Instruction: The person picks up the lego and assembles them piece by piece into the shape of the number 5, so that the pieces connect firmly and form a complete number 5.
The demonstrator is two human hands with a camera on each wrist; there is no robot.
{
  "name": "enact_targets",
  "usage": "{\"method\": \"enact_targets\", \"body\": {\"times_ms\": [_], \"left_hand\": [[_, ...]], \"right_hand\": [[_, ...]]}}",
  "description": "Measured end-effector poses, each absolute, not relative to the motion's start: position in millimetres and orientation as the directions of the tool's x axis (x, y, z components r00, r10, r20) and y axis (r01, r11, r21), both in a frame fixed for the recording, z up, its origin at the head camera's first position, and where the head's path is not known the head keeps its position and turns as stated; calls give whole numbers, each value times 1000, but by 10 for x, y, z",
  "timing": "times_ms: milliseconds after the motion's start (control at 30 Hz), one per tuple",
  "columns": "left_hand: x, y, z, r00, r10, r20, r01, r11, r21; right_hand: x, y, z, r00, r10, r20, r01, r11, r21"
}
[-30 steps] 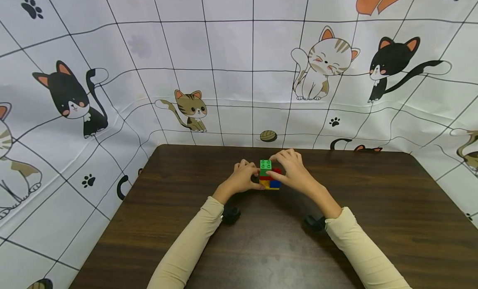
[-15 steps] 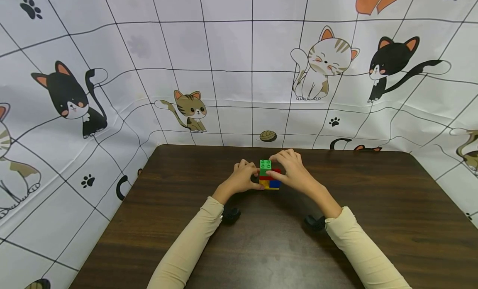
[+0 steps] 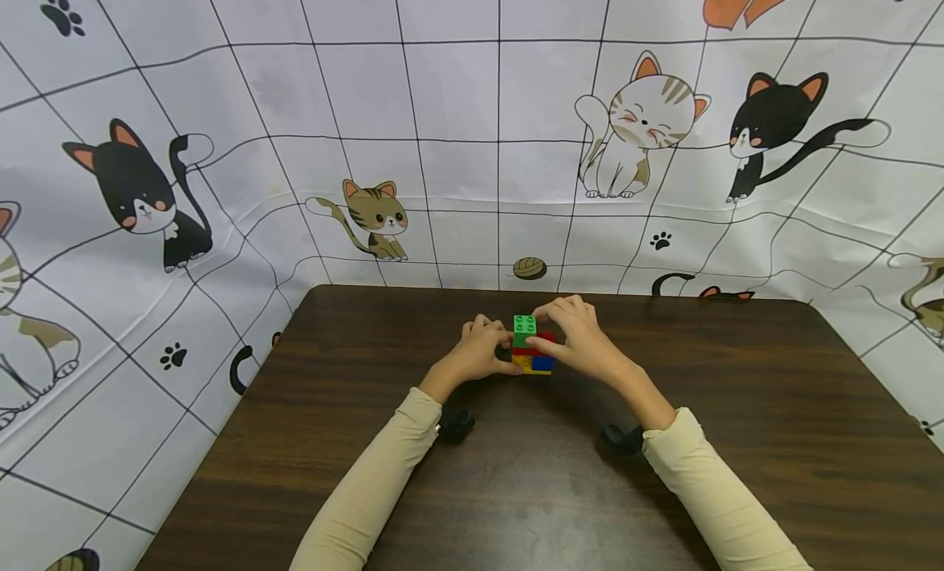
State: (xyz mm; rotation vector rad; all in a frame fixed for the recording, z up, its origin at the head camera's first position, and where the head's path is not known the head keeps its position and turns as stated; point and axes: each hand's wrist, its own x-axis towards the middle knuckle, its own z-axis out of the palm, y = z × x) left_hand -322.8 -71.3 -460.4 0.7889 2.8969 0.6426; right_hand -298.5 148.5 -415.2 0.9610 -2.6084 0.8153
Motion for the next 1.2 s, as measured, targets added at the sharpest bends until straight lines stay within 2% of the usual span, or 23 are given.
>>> {"method": "enact_targets", "body": {"times_ms": [367,767,1000,1200], "left_hand": [[-3214,-723,-4570,-864,502,35,468,778,419],[-3209,-720,-4560,-865,502,33,467,778,421],[-3201,-717,-4560,-865,500,40,469,776,422],[-3196,-716,-4566,-866,498,44,469,780,414]], "right_hand": [[-2983,1488,-4116,-723,-526,448,-689,594,-415],[-2976,1490,-4109,-720,-527,451,-692,588,-419],[-2988,1480,-4123,-692,-535,484,-719,571,-397],[-2989,1472,-4137,-701,-535,471,-712,550,-436]]}}
